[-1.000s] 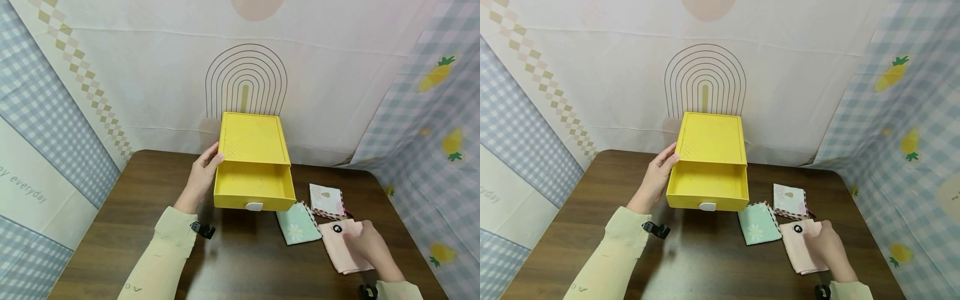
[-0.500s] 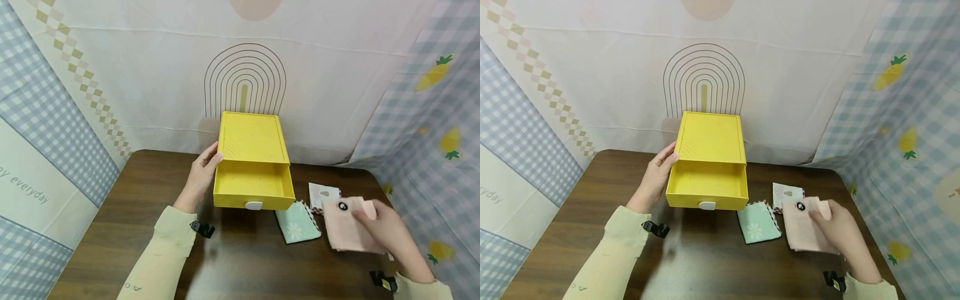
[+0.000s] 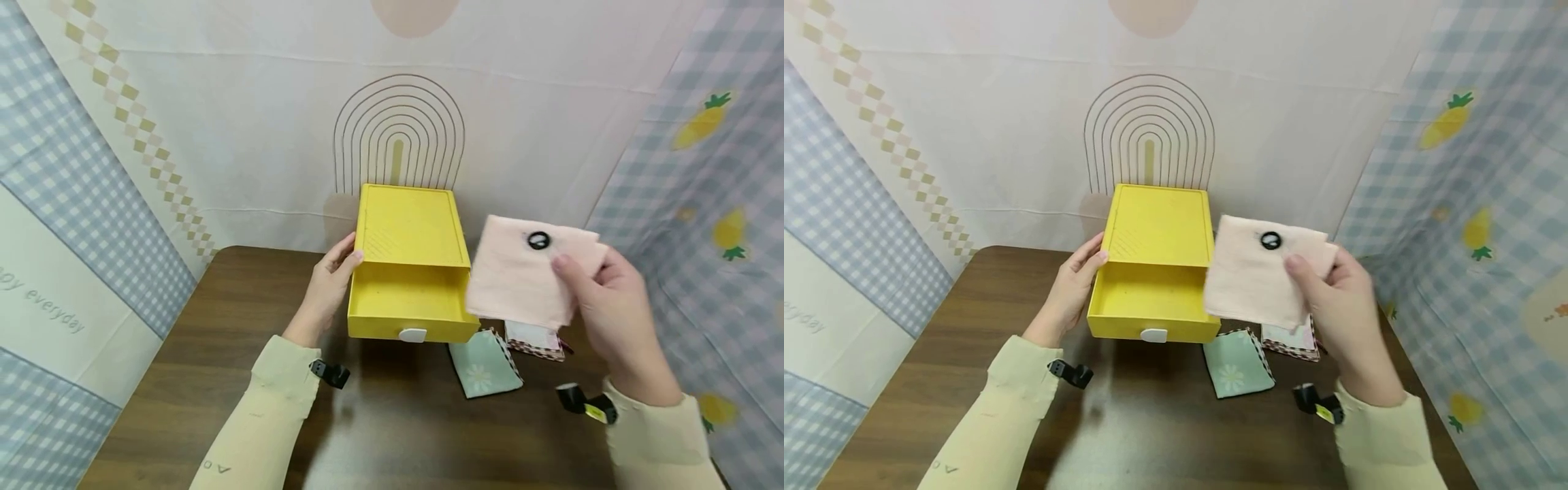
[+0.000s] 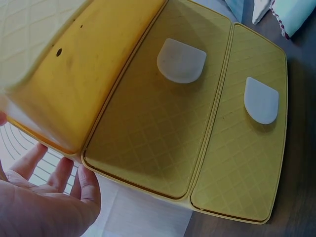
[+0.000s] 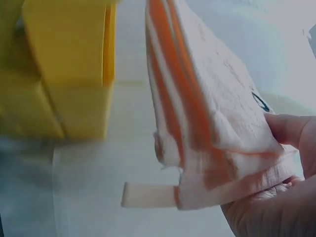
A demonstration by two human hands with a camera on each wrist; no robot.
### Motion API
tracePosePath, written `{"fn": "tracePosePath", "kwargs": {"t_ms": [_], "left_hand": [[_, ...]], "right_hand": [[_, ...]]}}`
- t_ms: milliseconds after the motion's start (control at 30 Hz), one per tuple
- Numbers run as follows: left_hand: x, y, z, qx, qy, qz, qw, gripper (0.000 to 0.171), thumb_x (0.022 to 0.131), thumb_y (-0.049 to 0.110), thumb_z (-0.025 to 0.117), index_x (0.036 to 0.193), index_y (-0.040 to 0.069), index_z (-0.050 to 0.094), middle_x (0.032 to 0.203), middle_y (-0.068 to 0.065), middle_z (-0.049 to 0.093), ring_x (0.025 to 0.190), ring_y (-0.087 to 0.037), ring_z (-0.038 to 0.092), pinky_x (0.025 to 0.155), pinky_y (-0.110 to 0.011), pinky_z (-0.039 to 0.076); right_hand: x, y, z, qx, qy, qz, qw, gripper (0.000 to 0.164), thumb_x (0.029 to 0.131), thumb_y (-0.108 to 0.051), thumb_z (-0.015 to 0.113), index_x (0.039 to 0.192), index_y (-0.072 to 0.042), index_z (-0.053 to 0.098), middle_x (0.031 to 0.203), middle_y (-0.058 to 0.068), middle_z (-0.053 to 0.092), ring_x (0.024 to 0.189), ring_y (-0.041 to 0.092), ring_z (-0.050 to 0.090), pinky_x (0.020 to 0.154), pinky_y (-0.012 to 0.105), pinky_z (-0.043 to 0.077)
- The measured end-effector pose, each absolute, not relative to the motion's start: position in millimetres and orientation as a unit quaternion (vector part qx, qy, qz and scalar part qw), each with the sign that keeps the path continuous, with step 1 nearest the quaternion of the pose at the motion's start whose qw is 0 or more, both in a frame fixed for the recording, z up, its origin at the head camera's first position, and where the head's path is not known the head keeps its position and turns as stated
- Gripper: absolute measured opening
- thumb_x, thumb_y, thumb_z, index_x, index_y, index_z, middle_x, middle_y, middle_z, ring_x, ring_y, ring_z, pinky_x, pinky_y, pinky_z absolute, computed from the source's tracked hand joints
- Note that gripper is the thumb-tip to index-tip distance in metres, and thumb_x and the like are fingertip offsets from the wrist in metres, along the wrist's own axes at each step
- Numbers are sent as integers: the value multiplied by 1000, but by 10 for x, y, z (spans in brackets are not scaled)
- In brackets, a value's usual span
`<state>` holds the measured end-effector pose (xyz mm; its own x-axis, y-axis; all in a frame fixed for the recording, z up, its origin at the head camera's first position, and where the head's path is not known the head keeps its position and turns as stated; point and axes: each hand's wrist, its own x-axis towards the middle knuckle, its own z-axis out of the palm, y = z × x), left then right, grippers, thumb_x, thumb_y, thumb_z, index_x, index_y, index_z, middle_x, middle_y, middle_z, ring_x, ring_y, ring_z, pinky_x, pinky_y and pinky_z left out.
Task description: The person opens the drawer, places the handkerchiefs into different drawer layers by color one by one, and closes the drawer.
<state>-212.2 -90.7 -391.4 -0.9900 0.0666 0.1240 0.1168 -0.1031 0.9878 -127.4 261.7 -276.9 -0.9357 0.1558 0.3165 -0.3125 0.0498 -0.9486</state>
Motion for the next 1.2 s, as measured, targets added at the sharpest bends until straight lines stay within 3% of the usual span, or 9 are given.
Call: {"fn": "tracePosePath", "kwargs": {"t_ms": [233,467,633,800,1067,1200], "left_hand": [[-2124,-913,-3891,-71,-666,-742,17,55,94,43,61,145,29,45,144,7,45,129,-10,42,108,-33,34],[-2124,-906,-3897,-56,-675,-736,18,56,93,46,62,144,30,46,144,8,45,130,-10,41,108,-35,34],[-2114,-906,-3883,-53,-675,-736,13,54,94,45,61,144,32,46,144,10,45,131,-8,41,108,-33,34],[-2108,-908,-3883,-54,-671,-739,15,53,95,43,60,145,31,46,144,10,44,132,-7,39,109,-34,32],[-2110,-897,-3888,-56,-670,-740,18,52,95,42,60,144,32,46,144,10,45,131,-7,40,108,-34,33],[-2112,-895,-3904,-54,-670,-740,21,53,95,43,61,144,31,46,144,9,46,131,-8,40,109,-35,33]], "right_hand": [[-1467,1951,-2708,87,-713,686,120,28,88,-16,73,108,1,61,79,10,61,56,18,57,36,29,45],[-1680,1553,-2930,60,-740,670,6,43,89,-32,71,118,-3,58,94,16,63,69,22,66,53,35,56],[-1782,1489,-3067,36,-796,602,-43,42,90,-35,69,118,-6,58,101,16,62,78,24,66,64,37,57],[-1796,1487,-3107,61,-879,472,-21,37,92,-39,64,110,-8,60,99,11,61,78,22,58,66,33,51],[-1704,1452,-3106,80,-921,375,59,32,95,-42,58,89,-11,55,66,8,41,62,24,48,56,36,43],[-1699,1423,-3115,93,-936,332,70,28,95,-37,60,84,-11,57,64,5,46,60,22,49,55,34,42]]}}
